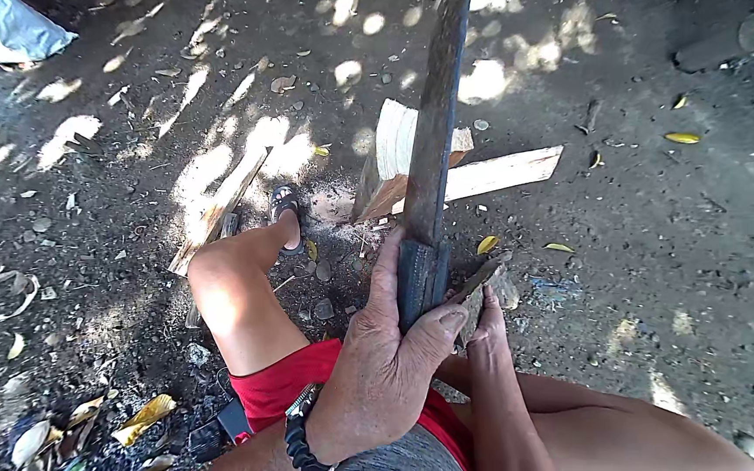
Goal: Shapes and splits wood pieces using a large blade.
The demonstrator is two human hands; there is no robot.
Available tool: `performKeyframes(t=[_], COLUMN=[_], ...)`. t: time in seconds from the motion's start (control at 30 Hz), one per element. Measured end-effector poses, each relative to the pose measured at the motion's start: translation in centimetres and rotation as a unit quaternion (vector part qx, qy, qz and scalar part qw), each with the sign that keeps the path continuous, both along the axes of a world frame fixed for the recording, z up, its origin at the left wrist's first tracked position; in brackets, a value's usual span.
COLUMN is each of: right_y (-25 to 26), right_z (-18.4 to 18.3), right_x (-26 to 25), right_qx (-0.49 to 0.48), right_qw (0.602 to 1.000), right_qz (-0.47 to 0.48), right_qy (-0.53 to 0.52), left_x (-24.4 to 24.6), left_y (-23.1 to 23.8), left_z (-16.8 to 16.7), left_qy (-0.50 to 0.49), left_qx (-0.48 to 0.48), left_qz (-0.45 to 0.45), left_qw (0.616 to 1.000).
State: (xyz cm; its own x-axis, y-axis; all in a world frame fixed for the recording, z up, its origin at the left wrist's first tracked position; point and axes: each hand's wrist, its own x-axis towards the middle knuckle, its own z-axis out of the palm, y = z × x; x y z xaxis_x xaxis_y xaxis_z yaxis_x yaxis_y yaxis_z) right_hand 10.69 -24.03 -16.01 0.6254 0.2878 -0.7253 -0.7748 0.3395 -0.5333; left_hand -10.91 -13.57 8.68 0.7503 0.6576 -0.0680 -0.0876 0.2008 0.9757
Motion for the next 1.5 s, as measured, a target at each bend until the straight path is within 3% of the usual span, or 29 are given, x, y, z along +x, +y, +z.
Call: performKeyframes(t=[0.1, 0.17, 0.2, 0.27, 0.3, 0.43, 0.53, 0.63, 0.7, 0.8, 0.97, 1.0, 1.07, 1.17, 1.23, 1.3, 1.43, 1.47, 1.5], right_y=[0.4, 0.8, 0.8, -0.1, 0.4, 2.8, 1.3, 4.0, 4.4, 3.8, 0.3, 0.3, 1.4, -0.4, 1.5, 2.3, 0.0, -0.5, -0.1], right_z=[0.3, 3.8, 3.5, -2.2, -2.0, 5.6, 3.4, 10.0, 11.9, 8.6, -4.7, -5.1, -2.3, -4.7, 0.0, 2.0, -5.9, -6.1, -3.9], right_x=[-0.9, -0.7, 0.6, 0.9, 1.1, 0.9, -1.2, -1.3, -1.7, -0.9, 2.1, 2.5, 2.5, 1.4, 1.2, 0.9, 1.5, 1.6, 1.5], right_qx=[0.010, -0.035, -0.044, 0.047, 0.030, -0.110, -0.008, -0.099, -0.102, -0.091, 0.034, 0.023, -0.044, 0.087, -0.021, -0.059, 0.063, 0.090, 0.062], right_qw=[0.999, 0.997, 0.991, 0.996, 0.996, 0.979, 0.999, 0.990, 0.989, 0.990, 0.994, 0.993, 0.985, 0.992, 0.990, 0.987, 0.995, 0.993, 0.993], right_qz=[-0.040, -0.019, -0.019, -0.038, -0.045, -0.033, -0.032, -0.030, -0.034, -0.032, -0.019, -0.021, -0.036, -0.026, -0.045, -0.053, -0.036, -0.031, -0.034], right_qy=[-0.025, 0.062, 0.127, 0.061, 0.075, 0.166, 0.019, 0.095, 0.104, 0.106, 0.099, 0.117, 0.161, 0.086, 0.135, 0.142, 0.075, 0.070, 0.096], left_x=[0.1, 0.2, 0.3, 0.4, 0.5, 1.3, 1.7, 1.9, 2.0, 2.0, 1.8, 1.7, 1.5, 1.2, 1.1, 1.0, 1.1, 1.2, 1.4], left_y=[-0.5, -0.6, -0.7, -0.8, -0.9, -1.1, -1.0, -0.7, -0.7, -0.8, -0.9, -0.9, -0.7, -0.7, -0.7, -0.6, -0.8, -1.0, -1.1], left_z=[-0.4, -0.3, -0.3, -0.1, 0.0, 0.8, 1.3, 1.7, 1.7, 1.4, 0.7, 0.6, 0.5, 0.3, 0.0, -0.4, -1.0, -1.0, -0.9], left_qy=[-0.007, -0.007, -0.007, -0.011, -0.013, -0.023, -0.020, -0.017, -0.019, -0.026, -0.023, -0.022, -0.018, -0.020, -0.024, -0.032, -0.046, -0.049, -0.051], left_qx=[0.005, 0.002, -0.001, -0.006, -0.012, -0.043, -0.058, -0.060, -0.062, -0.058, -0.039, -0.037, -0.031, -0.021, -0.018, -0.020, -0.016, -0.021, -0.024], left_qz=[0.002, 0.000, 0.003, 0.007, 0.009, 0.024, 0.032, 0.033, 0.036, 0.041, 0.035, 0.033, 0.024, 0.020, 0.019, 0.018, 0.019, 0.021, 0.023], left_qw=[1.000, 1.000, 1.000, 1.000, 1.000, 0.999, 0.998, 0.997, 0.997, 0.997, 0.998, 0.999, 0.999, 0.999, 0.999, 0.999, 0.999, 0.998, 0.998])
